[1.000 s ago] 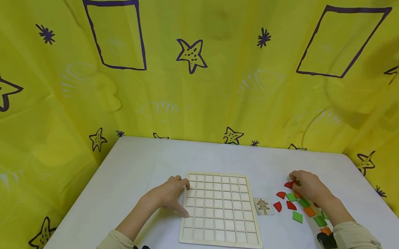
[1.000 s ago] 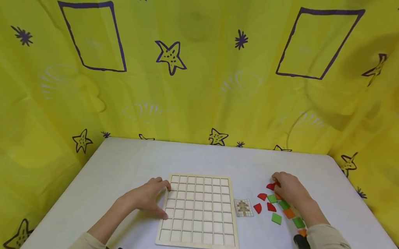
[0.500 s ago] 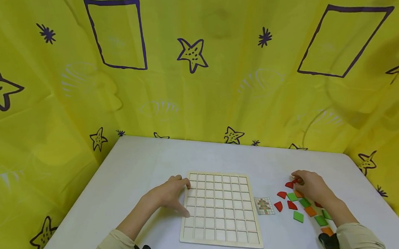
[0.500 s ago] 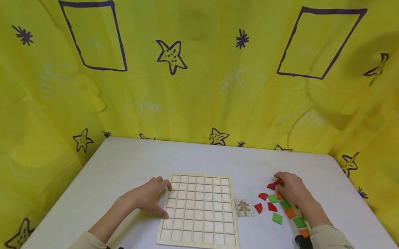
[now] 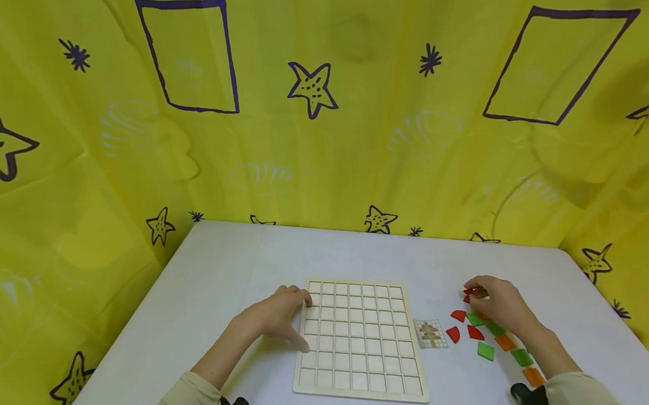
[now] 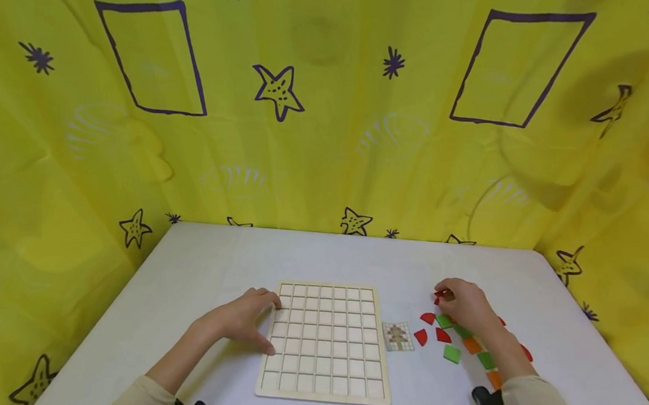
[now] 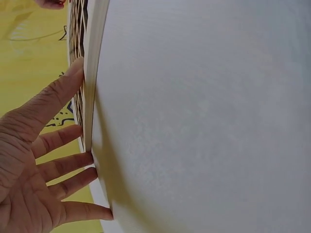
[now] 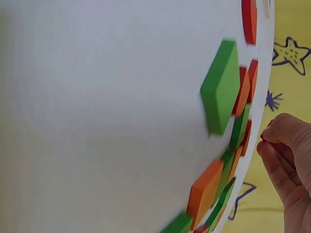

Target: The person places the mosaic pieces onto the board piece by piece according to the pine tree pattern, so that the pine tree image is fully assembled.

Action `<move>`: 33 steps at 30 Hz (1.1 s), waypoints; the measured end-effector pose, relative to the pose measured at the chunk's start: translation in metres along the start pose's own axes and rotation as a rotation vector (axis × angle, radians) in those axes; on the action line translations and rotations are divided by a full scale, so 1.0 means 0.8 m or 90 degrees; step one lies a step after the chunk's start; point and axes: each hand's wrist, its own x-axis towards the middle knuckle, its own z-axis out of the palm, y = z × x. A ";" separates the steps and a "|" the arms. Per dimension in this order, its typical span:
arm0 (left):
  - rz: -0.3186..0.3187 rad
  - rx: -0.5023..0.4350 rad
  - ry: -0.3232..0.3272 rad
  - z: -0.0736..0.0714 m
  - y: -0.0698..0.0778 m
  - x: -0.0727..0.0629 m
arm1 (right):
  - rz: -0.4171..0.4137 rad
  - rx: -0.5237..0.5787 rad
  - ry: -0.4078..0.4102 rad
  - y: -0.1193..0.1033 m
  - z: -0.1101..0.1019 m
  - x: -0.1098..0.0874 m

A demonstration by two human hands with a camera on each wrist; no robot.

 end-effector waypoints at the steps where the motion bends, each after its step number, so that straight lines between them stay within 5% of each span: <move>1: -0.001 0.002 -0.002 0.000 0.000 0.000 | -0.011 0.004 0.006 -0.003 0.002 0.001; 14: -0.003 0.001 -0.008 0.000 -0.002 0.003 | -0.061 0.049 0.032 -0.057 0.038 0.018; 20: 0.003 -0.010 -0.009 0.000 0.000 0.005 | -0.133 0.063 0.047 -0.082 0.053 0.029; 33: -0.044 -0.010 -0.012 -0.001 0.004 0.002 | -0.200 0.098 -0.013 -0.151 0.082 0.059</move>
